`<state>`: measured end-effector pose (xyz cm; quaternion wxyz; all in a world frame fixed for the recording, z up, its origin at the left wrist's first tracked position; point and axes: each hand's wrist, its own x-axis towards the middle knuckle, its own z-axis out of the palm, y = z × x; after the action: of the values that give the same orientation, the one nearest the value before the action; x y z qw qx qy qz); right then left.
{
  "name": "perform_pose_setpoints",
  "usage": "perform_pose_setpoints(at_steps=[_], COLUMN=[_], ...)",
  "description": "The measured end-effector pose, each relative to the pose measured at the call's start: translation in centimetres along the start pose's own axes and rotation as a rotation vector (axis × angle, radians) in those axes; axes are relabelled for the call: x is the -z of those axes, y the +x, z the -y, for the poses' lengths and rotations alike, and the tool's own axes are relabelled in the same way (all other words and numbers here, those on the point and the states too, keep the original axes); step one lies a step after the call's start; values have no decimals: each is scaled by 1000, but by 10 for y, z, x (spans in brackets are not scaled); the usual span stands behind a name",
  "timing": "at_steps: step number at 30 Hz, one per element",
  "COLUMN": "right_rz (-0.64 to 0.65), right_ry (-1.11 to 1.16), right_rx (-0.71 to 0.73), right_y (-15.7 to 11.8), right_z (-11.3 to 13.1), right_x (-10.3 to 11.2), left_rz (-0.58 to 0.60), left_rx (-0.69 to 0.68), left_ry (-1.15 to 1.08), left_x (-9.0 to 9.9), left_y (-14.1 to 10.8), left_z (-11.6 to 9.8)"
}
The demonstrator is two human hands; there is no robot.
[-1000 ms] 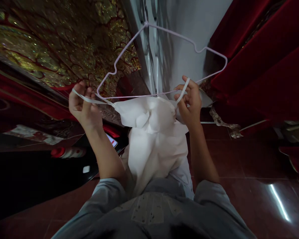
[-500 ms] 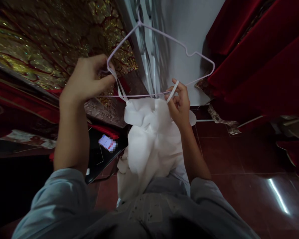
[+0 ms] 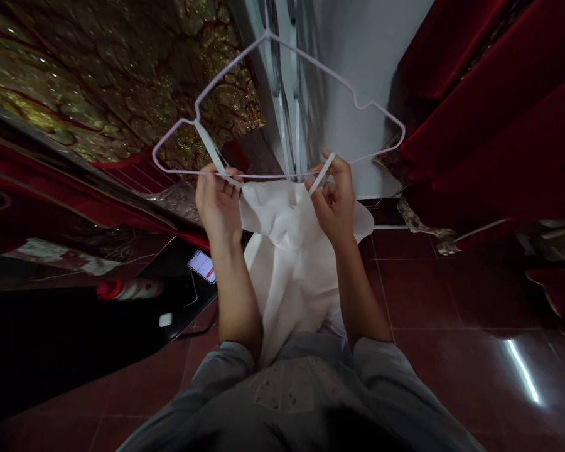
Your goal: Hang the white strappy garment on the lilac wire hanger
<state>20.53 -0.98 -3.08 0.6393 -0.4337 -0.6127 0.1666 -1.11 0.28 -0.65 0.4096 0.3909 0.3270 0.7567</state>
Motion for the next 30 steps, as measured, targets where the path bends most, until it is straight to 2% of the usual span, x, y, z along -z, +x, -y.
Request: perform_pose_setpoints(at_steps=[2, 3, 5, 7, 9, 12, 14, 16, 19, 22, 26, 30], right_rz=[-78, -157, -381, -555, -505, -249, -71, 35, 9, -35, 162, 142], right_ry=[13, 16, 0, -27, -56, -115, -254, -408, -436, -317, -332, -306], right_rx=[105, 168, 274, 295, 251, 233, 247, 307, 465, 535, 334, 173], right_y=[9, 17, 39, 64, 86, 108, 115, 118, 110, 83, 31, -1], right_z=[-3, -8, -23, -36, -39, -18, 8, 32, 52, 50, 32, 19], right_x=[11, 20, 46, 73, 93, 100, 96, 91, 82, 62, 24, -6], left_rz=[4, 6, 9, 4, -6, -10, 2, 4, -17, -55, -98, -97], left_rx=[-42, -61, -84, -69, -10, 44, 49, 68, 96, 56, -70, -161], left_ry=[26, 21, -20, -46, -22, 9, -2, -2, 19, 36, 81, 191], left_x=[-14, -19, -24, -22, -18, -13, -12, -12, -17, -25, -34, -25], left_y=[-14, -17, -18, -14, -10, -7, -7, -7, -8, -12, -24, -40], left_z=[3, 4, 3, 0, -3, -7, -7, -7, -6, -4, 4, 6])
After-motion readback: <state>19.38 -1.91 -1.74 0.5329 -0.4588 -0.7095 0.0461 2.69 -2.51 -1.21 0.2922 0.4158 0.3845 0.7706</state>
